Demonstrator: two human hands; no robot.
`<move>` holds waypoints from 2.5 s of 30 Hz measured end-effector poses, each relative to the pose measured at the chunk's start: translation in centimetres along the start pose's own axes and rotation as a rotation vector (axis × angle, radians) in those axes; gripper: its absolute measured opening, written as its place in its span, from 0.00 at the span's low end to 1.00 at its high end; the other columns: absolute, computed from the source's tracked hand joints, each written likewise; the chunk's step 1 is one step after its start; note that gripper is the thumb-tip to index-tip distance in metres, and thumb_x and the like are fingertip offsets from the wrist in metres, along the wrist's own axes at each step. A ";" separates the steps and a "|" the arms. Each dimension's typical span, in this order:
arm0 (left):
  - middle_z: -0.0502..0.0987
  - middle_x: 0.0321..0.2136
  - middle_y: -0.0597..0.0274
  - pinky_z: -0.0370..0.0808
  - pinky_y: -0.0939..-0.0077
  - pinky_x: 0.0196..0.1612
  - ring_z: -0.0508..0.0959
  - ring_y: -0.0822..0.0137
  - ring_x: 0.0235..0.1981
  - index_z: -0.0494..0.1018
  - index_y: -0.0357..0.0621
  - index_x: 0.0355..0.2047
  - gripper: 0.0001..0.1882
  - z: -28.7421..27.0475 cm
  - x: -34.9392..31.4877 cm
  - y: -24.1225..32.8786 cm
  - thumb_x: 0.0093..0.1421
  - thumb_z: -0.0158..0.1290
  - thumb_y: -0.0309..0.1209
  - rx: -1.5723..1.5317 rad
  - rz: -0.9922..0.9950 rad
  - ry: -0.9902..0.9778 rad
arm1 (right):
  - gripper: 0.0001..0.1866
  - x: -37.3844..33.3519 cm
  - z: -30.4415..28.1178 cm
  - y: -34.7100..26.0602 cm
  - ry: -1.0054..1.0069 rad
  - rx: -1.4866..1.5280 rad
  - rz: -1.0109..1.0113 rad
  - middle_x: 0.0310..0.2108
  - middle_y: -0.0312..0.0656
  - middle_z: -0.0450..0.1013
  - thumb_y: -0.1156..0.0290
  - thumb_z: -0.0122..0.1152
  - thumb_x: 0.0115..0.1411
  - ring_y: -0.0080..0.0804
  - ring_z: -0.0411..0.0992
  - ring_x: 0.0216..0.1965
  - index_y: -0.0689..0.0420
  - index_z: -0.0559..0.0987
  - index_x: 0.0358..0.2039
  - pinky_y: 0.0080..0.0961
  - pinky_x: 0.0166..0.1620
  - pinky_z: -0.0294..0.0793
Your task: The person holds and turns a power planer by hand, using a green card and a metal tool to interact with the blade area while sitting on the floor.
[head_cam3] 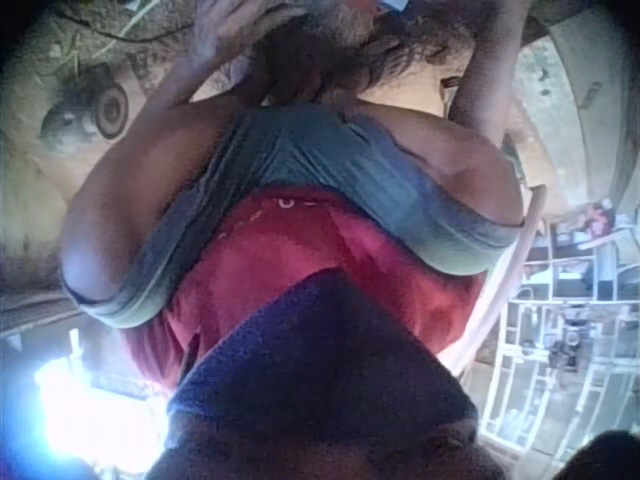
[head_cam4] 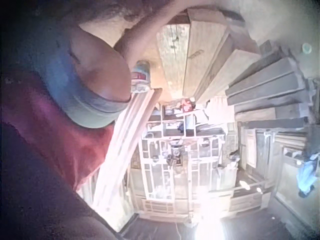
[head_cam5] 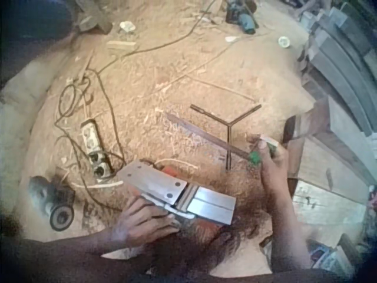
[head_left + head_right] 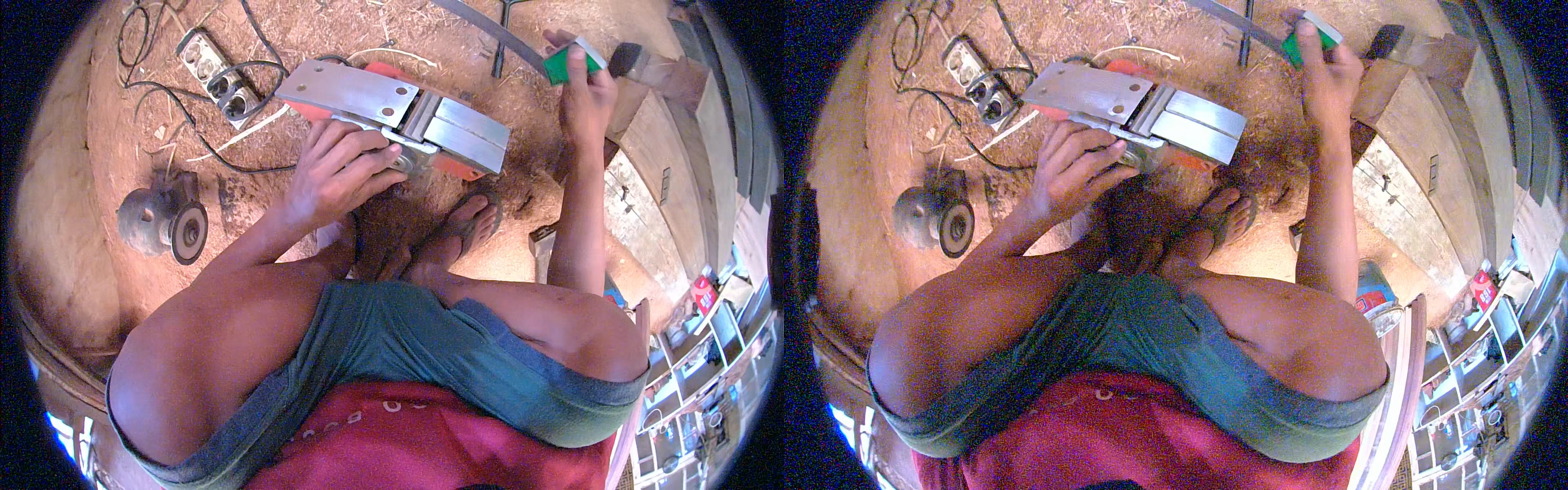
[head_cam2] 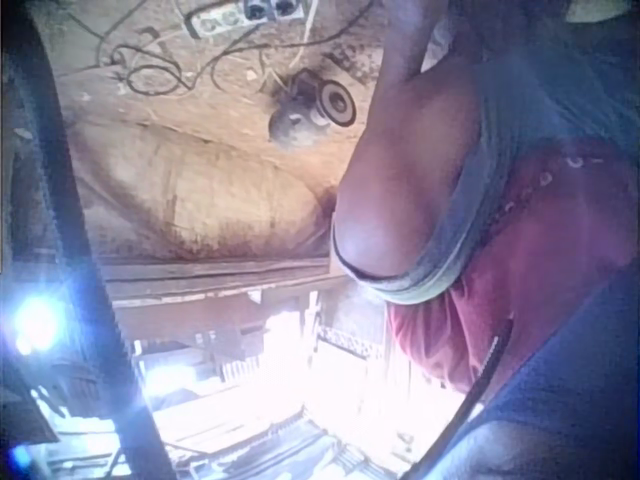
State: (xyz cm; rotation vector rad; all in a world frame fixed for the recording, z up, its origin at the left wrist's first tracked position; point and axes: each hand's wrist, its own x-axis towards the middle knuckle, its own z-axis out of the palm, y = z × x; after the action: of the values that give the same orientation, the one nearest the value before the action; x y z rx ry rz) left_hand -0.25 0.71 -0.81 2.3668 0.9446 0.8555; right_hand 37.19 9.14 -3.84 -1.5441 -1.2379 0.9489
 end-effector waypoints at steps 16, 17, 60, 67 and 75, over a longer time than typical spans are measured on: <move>0.82 0.47 0.68 0.75 0.59 0.49 0.80 0.60 0.46 0.85 0.47 0.46 0.22 -0.6 -0.3 0.3 0.50 0.76 0.36 0.015 -0.018 0.001 | 0.19 -3.6 3.9 -5.0 -0.035 0.201 0.059 0.34 0.45 0.80 0.57 0.56 0.80 0.33 0.78 0.31 0.64 0.78 0.49 0.32 0.37 0.81; 0.81 0.47 0.68 0.75 0.59 0.49 0.80 0.60 0.46 0.85 0.46 0.46 0.22 -0.6 -0.4 0.3 0.50 0.76 0.36 0.009 -0.020 0.003 | 0.19 -3.6 3.9 -4.9 -0.036 0.202 0.058 0.34 0.45 0.80 0.57 0.56 0.80 0.33 0.78 0.31 0.64 0.78 0.49 0.32 0.37 0.81; 0.82 0.46 0.69 0.77 0.61 0.49 0.80 0.61 0.46 0.86 0.47 0.45 0.22 -0.3 -0.4 0.1 0.49 0.77 0.36 0.010 -0.018 0.007 | 0.19 -4.7 4.3 -4.2 -0.061 0.258 0.193 0.33 0.44 0.77 0.56 0.54 0.81 0.32 0.76 0.31 0.63 0.76 0.47 0.33 0.37 0.80; 0.82 0.47 0.68 0.77 0.60 0.50 0.80 0.60 0.46 0.86 0.47 0.47 0.23 -0.2 -0.5 0.1 0.50 0.76 0.36 0.007 -0.024 0.006 | 0.19 -4.6 4.2 -4.2 -0.085 0.213 0.178 0.33 0.44 0.77 0.56 0.55 0.81 0.32 0.76 0.31 0.63 0.76 0.46 0.33 0.37 0.80; 0.82 0.49 0.68 0.76 0.58 0.50 0.79 0.60 0.46 0.85 0.47 0.48 0.24 -0.4 -0.5 0.1 0.51 0.76 0.34 0.012 0.008 -0.010 | 0.19 -4.6 4.1 -4.3 -0.098 0.209 0.163 0.32 0.43 0.77 0.55 0.55 0.81 0.31 0.75 0.30 0.62 0.76 0.45 0.32 0.37 0.80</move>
State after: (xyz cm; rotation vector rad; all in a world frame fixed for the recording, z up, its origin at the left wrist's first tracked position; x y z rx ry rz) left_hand -0.80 0.32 -0.67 2.3846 0.9401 0.8425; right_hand 31.19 5.77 -0.83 -1.4629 -1.0540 1.2330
